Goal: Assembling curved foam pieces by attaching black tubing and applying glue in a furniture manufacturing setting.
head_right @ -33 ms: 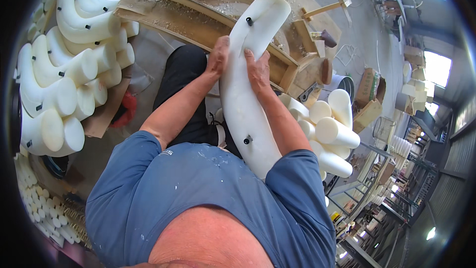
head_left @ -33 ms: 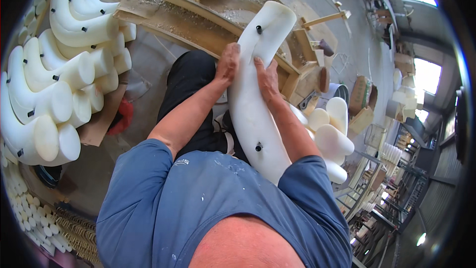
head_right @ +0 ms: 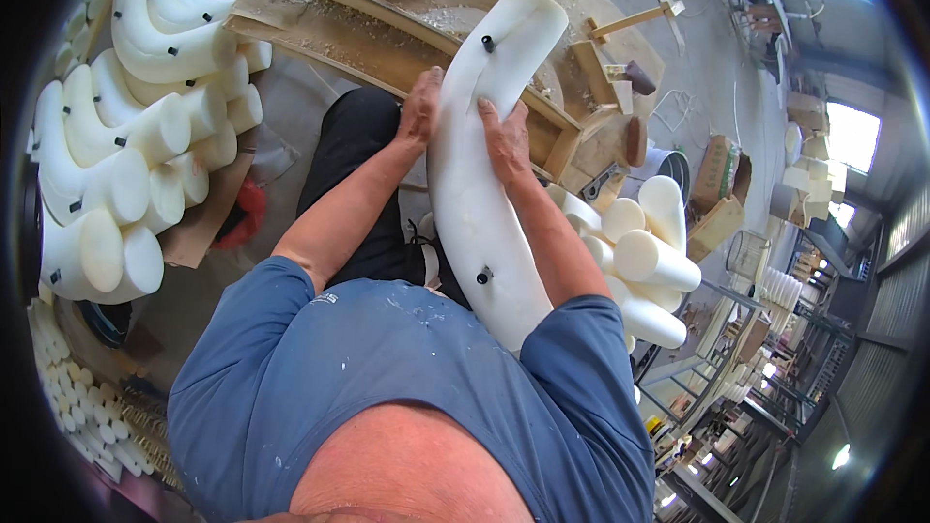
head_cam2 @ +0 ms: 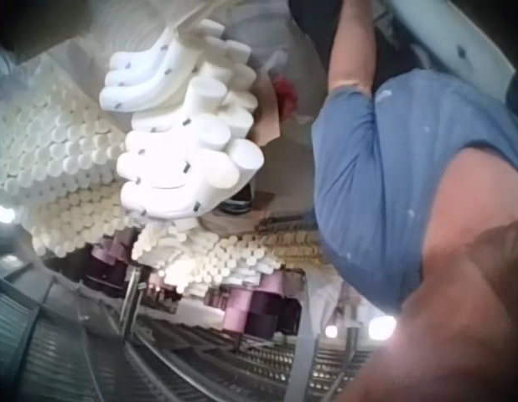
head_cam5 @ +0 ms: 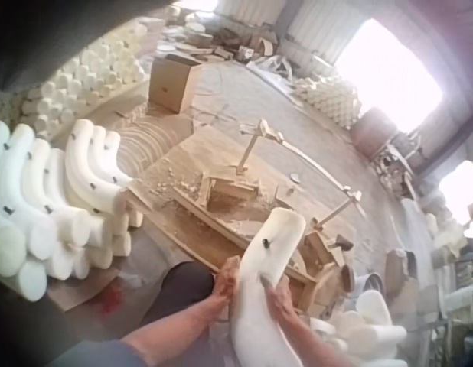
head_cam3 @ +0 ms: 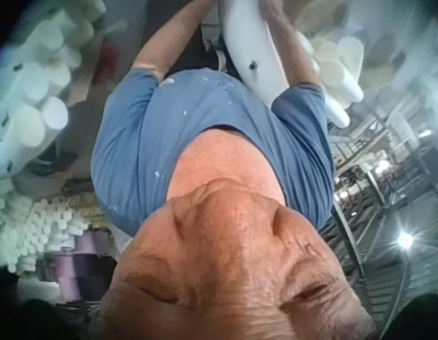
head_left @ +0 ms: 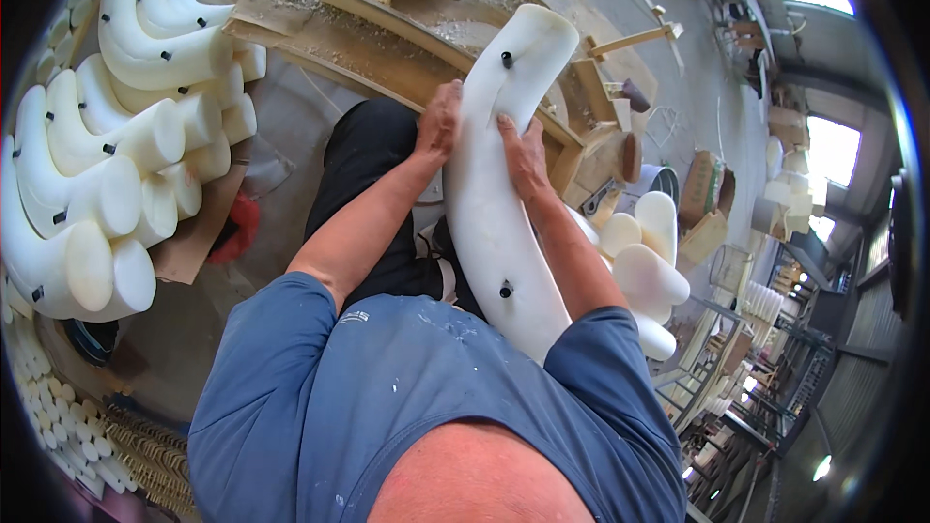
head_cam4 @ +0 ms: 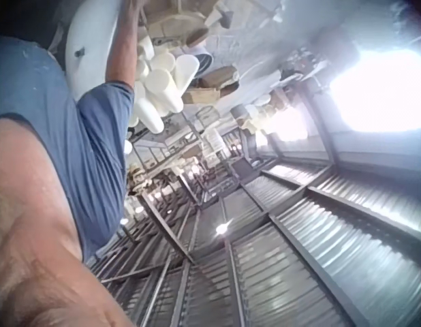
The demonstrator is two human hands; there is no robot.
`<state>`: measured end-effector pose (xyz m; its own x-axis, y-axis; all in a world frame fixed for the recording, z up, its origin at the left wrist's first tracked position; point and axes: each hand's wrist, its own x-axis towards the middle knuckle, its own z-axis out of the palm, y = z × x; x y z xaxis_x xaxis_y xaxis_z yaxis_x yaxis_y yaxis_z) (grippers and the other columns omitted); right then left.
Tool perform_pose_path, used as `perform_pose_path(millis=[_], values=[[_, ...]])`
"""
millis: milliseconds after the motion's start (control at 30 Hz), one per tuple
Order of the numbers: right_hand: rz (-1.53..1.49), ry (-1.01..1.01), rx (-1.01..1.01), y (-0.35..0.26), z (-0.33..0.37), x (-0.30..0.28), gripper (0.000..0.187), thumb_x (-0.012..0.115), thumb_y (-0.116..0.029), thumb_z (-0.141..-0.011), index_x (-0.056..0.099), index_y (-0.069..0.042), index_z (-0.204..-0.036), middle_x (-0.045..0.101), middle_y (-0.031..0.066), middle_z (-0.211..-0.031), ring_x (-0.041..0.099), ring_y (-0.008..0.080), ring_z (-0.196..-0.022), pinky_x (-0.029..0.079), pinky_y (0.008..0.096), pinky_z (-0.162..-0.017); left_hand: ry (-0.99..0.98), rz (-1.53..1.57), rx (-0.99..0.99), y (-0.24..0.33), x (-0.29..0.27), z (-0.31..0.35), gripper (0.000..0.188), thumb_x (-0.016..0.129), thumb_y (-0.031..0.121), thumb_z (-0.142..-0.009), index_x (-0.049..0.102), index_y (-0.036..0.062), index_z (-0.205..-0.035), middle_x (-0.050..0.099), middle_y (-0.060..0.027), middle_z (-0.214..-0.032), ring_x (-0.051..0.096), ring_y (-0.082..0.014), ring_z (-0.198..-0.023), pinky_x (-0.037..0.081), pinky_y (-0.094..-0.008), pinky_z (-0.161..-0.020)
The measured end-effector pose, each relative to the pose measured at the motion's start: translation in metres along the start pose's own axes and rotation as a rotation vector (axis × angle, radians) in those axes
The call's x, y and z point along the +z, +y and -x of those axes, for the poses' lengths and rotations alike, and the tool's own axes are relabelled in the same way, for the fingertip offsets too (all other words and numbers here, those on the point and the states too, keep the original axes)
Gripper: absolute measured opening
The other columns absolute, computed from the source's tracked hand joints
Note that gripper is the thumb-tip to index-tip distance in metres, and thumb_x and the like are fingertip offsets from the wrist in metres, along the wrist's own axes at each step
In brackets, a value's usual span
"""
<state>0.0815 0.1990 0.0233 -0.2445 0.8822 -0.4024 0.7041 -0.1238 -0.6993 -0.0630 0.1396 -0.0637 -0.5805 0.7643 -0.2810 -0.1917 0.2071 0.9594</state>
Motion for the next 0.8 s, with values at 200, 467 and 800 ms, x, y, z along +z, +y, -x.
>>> perform_pose_path(millis=[200,467,800], values=[[0.142,-0.214,-0.100,-0.014,0.026,0.015,0.083,0.066,-0.057,-0.094,0.040,0.004,-0.145,0.062,0.0291,-0.130,0.062,0.0383,-0.122,0.045,0.0434,-0.106,0.169,0.010,0.148,-0.014,-0.021,-0.027,0.063,0.041,0.052,-0.107,0.049,0.0025,-0.146,0.057,-0.0266,-0.140,0.053,-0.0412,-0.132,0.040,-0.0419,-0.111],[-0.093,0.065,0.008,-0.008,-0.019,0.043,0.085,0.051,-0.063,-0.099,0.033,0.001,-0.153,0.048,0.0288,-0.147,0.049,0.0399,-0.137,0.037,0.0458,-0.113,0.108,-0.249,0.145,0.024,0.001,0.000,0.056,0.039,0.043,-0.108,0.045,0.0040,-0.149,0.056,-0.0246,-0.142,0.055,-0.0441,-0.128,0.045,-0.0480,-0.106],[0.055,0.179,0.024,-0.012,-0.028,0.062,0.088,0.049,-0.059,-0.100,0.024,0.004,-0.156,0.040,0.0287,-0.153,0.042,0.0438,-0.141,0.034,0.0472,-0.116,0.241,-0.451,0.213,0.014,0.014,-0.006,0.049,0.049,0.030,-0.105,0.048,0.0007,-0.144,0.061,-0.0249,-0.125,0.061,-0.0447,-0.112,0.051,-0.0507,-0.093]])
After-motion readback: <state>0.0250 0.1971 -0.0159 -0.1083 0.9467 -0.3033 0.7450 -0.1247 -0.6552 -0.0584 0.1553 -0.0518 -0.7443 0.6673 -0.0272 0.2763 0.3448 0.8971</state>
